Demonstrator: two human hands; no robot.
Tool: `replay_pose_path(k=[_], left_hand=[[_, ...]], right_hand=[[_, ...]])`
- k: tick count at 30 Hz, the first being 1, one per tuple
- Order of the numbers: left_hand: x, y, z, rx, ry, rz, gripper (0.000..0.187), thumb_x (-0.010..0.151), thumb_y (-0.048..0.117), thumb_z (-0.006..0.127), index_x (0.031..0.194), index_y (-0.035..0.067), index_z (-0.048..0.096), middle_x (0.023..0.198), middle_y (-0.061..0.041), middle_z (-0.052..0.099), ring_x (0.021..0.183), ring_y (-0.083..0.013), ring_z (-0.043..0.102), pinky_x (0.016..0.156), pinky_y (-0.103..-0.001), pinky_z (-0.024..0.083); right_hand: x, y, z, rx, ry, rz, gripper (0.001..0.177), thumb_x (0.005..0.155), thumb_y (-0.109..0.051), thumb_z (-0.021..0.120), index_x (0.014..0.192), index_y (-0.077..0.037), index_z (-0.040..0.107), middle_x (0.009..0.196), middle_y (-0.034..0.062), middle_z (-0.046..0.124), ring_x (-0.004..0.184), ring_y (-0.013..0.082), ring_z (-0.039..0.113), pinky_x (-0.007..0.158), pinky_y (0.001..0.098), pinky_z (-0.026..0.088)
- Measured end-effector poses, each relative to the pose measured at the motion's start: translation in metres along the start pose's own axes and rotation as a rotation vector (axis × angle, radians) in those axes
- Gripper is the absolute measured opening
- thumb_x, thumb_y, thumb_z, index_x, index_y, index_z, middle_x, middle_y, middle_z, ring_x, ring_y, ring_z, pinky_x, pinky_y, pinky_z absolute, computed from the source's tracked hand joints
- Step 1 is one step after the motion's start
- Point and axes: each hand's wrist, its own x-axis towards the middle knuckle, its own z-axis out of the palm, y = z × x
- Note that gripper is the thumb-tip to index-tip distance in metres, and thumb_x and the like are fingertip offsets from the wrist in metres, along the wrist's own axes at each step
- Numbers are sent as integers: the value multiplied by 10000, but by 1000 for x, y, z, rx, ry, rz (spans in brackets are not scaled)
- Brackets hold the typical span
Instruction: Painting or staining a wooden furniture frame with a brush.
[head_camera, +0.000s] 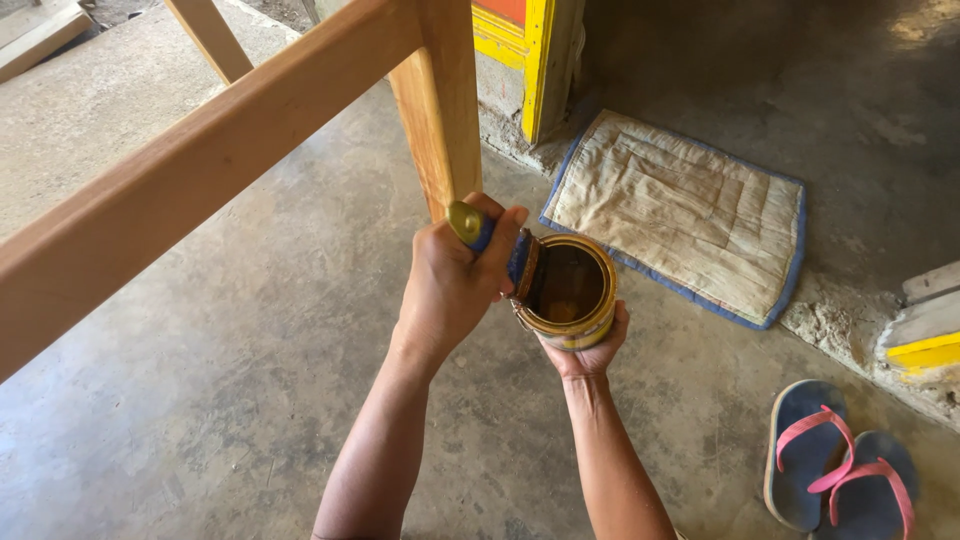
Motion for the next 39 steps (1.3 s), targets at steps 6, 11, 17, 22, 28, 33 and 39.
replay_pose_path(k=[6, 11, 17, 22, 28, 33, 39], left_hand=[[-14, -3, -2, 246, 2, 362, 217, 1018, 217, 689, 918, 33, 635, 818, -89, 717, 686, -182, 732, 574, -349, 579], [-22, 5, -11, 343, -31, 536, 185, 1004, 213, 711, 958, 43, 654, 920, -85, 723, 761, -225, 741, 630, -371, 604], [-22, -8, -17, -15, 23, 356, 192, 1017, 218, 690, 928, 49, 675, 758, -69, 729, 610, -126, 720, 510, -285, 571], [-19, -50, -18, -388, 88, 84, 255, 1030, 218, 669, 894, 3, 673, 655, -109, 682, 523, -119, 664, 447, -260, 534], [-9, -143, -55, -823, 389, 140, 273, 1059, 217, 605, 905, -6, 637, 738, -171, 723, 508, -202, 688, 422, -309, 555], [35, -187, -79, -1301, 719, 388, 221, 1079, 235, 574, 1055, 15, 576, 1014, -251, 725, 701, -279, 752, 616, -349, 625], [82, -190, -71, -1504, 696, 393, 258, 1083, 271, 565, 1066, 13, 565, 1022, -246, 726, 732, -282, 758, 664, -345, 636]], right_hand=[[3, -1, -19, 75, 111, 36, 802, 792, -616, 656, 1478, -212, 561, 1531, 74, 529, 1406, 304, 484, 1140, 607, 395], [-4, 2, -2, 35, 12, 16, 778, 837, -622, 612, 1497, -215, 543, 1526, 93, 533, 1366, 334, 513, 1051, 627, 436], [-13, 4, 11, 1, -164, 2, 737, 917, -623, 574, 1541, -238, 501, 1543, 114, 515, 1328, 398, 523, 926, 646, 468], [-14, 13, 14, 23, -188, 26, 737, 899, -615, 605, 1513, -212, 536, 1505, 139, 538, 1278, 423, 533, 924, 639, 461], [-20, 31, 18, 89, -216, 52, 753, 858, -586, 674, 1488, -190, 560, 1475, 124, 574, 1296, 429, 494, 953, 620, 416], [-24, 45, 20, 35, -204, 57, 883, 811, -641, 689, 1535, -157, 541, 1464, 190, 544, 1288, 459, 446, 976, 545, 401], [-25, 51, 19, 7, -222, 52, 940, 846, -656, 673, 1585, -96, 517, 1453, 253, 502, 1259, 431, 444, 988, 519, 405]])
